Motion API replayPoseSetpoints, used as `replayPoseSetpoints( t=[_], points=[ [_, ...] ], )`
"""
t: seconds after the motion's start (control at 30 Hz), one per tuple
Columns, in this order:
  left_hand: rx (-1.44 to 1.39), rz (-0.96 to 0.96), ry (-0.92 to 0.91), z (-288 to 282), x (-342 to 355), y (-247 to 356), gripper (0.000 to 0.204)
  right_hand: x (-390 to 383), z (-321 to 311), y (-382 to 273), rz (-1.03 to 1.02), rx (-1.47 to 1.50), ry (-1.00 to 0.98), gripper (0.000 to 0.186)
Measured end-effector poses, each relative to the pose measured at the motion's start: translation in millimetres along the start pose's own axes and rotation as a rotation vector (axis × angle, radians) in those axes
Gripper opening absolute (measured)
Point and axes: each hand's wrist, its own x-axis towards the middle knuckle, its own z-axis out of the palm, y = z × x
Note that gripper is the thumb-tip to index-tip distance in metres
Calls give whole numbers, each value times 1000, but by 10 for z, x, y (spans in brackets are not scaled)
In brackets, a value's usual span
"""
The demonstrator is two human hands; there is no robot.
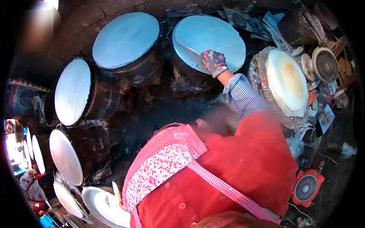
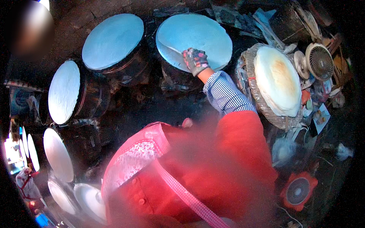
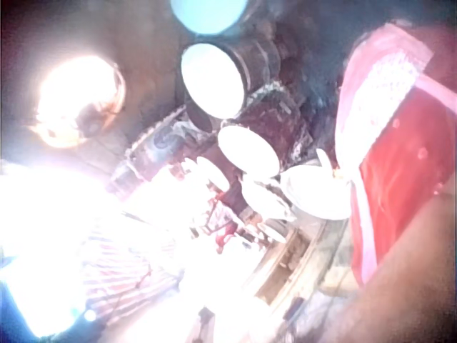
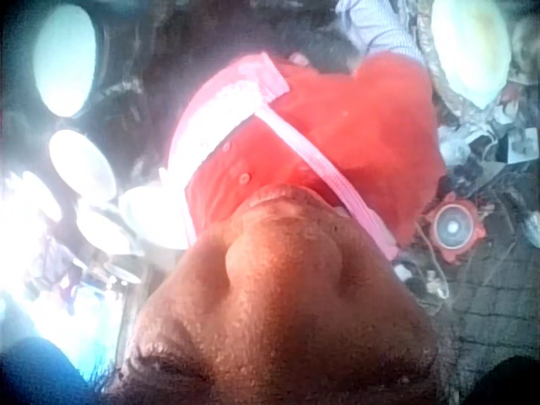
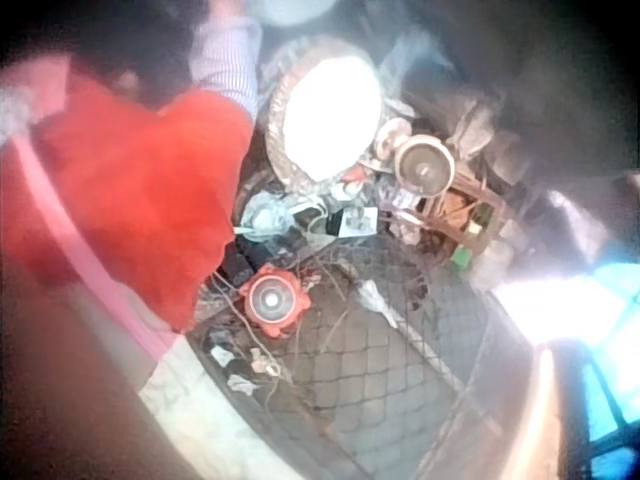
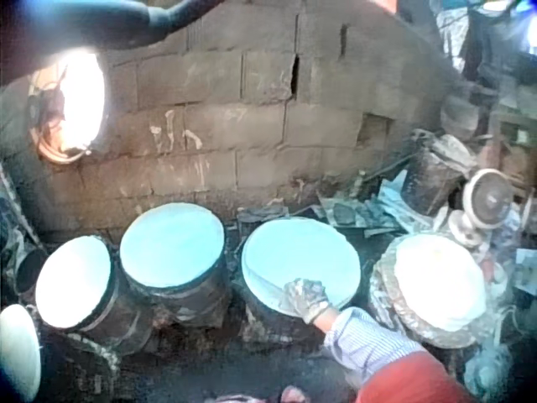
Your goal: The person prepares thin flatbreads by spreading white batter onto multiple hot circular stoves using a ladle and a flat spreader tool.
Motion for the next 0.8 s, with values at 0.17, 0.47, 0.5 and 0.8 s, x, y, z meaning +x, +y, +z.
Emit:
replayPoseSetpoints(
  t=[0.17, 0.47, 0.5, 0.8],
  points=[
    [35, 19, -5, 42, 10, 29, 26, 454, -83, 1015, 35, -418, 575, 15],
    [124, 42, 8, 71, 167, 47, 26, -1539, -1445, 3823, 1523, 580, 600, 59],
    [139, 52, 17, 64, 184, 25, 26, -1841, -1409, 3926, 1639, 687, 432, 58],
    [242, 55, 21, 163, 387, 97, 26, -3716, -488, 3384, 1544, 144, -400, 49]
  ],
)
